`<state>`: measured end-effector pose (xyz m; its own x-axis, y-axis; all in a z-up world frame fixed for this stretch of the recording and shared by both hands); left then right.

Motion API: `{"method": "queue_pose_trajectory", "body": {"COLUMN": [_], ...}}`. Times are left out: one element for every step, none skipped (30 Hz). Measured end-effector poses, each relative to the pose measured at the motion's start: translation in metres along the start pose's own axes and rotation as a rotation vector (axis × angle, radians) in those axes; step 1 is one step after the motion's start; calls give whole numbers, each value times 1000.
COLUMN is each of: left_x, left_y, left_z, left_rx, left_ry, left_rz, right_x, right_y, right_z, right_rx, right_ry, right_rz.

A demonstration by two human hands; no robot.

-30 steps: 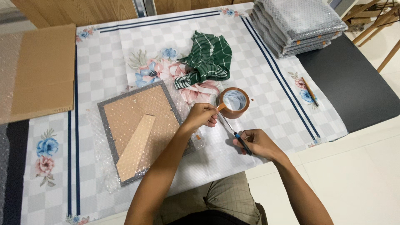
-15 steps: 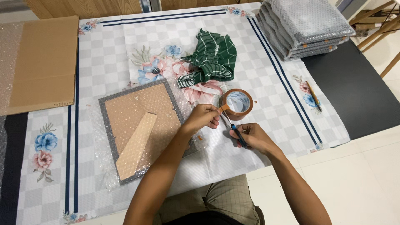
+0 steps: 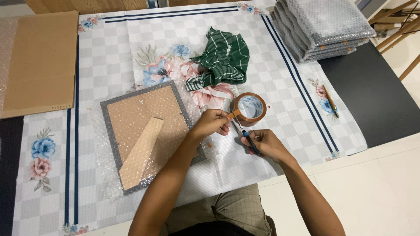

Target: The person wraps a framed picture in bubble wrap and secures it with adhesive tape using scissors.

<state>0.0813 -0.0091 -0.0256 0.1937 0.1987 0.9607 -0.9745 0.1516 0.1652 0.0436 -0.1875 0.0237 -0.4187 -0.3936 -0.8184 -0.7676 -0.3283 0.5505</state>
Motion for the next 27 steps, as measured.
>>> {"method": "queue_pose_trajectory", "body": {"left_x": [0, 0, -1, -3, -4, -4, -4, -4, -5, -4, -3, 10, 26, 40, 47, 53, 59, 62, 65, 70, 69, 69, 68, 64, 61, 58, 58], "left_y": [0, 0, -1, -2, -2, -3, -3, -2, -2, -2, -2, 4, 10, 17, 20, 23, 28, 31, 35, 38, 38, 39, 40, 38, 37, 37, 40], "left_z": [0, 0, 0, -1, -2, -1, -1, -1, -1, -1, -2, -3, -4, -6, -8, -6, -5, -5, -4, -4, -6, -6, -6, -6, -4, -4, -4], "left_rx": [-1, -1, -1, 4, 9, 9, 6, 4, 4, 5, 6, 7, 17, 26, 26, -16, -58, -61, -77, -92, -92, -115, -138, -136, -168, -194, -186], "left_ry": [3, 6, 6, 5, 4, 3, 3, 5, 5, 8, 11, 8, -37, -82, -86, -85, -83, -90, -115, -139, -144, -180, -217, -217, -250, -284, -286], "left_rz": [4, 7, 7, 5, 4, 4, 4, 3, 2, 9, 15, 18, 53, 87, 90, 79, 68, 68, 82, 99, 101, 126, 152, 153, 178, 202, 203], "right_x": [-1, -1, 0, 1, 1, 1, 0, 0, -2, -6, -11, -16, -24, -32, -21, -12, -3, -10, -17, -26, -31, -45, -58, -65, -77, -89, -86], "right_y": [1, 1, 1, 0, 0, 1, 1, 3, 8, 13, 20, 25, 33, 42, 36, 31, 26, 30, 34, 38, 38, 42, 47, 41, 40, 37, 32], "right_z": [0, 0, -1, -3, -6, -5, -5, -6, -5, -9, -13, -14, -20, -25, -27, -27, -27, -24, -18, -13, -9, -7, -4, 1, 7, 13, 19], "right_rx": [4, 7, 7, 31, 56, 56, 74, 91, 90, 166, 241, 241, 337, 434, 436, 478, 519, 521, 502, 482, 484, 501, 515, 514, 462, 401, 394], "right_ry": [-1, -3, -3, 16, 34, 33, 66, 100, 99, 222, 345, 344, 482, 619, 616, 773, 931, 924, 945, 968, 964, 840, 714, 714, 501, 286, 286], "right_rz": [-1, -2, -2, -8, -14, -15, -20, -24, -24, -29, -35, -39, -46, -52, -55, -59, -61, -63, -74, -88, -91, -207, -320, -323, -433, -539, -543]}}
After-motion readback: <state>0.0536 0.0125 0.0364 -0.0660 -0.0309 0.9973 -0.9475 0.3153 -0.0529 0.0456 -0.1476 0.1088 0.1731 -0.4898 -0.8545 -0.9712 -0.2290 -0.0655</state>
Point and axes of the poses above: each hand's wrist, its own y-axis away from the middle knuckle, its own z-axis out of the palm, x = y × z, the point moved 9 cm from there along -y, towards the middle knuckle, and after that the axes turned 10 degrees about z, right-handed, at the moved point
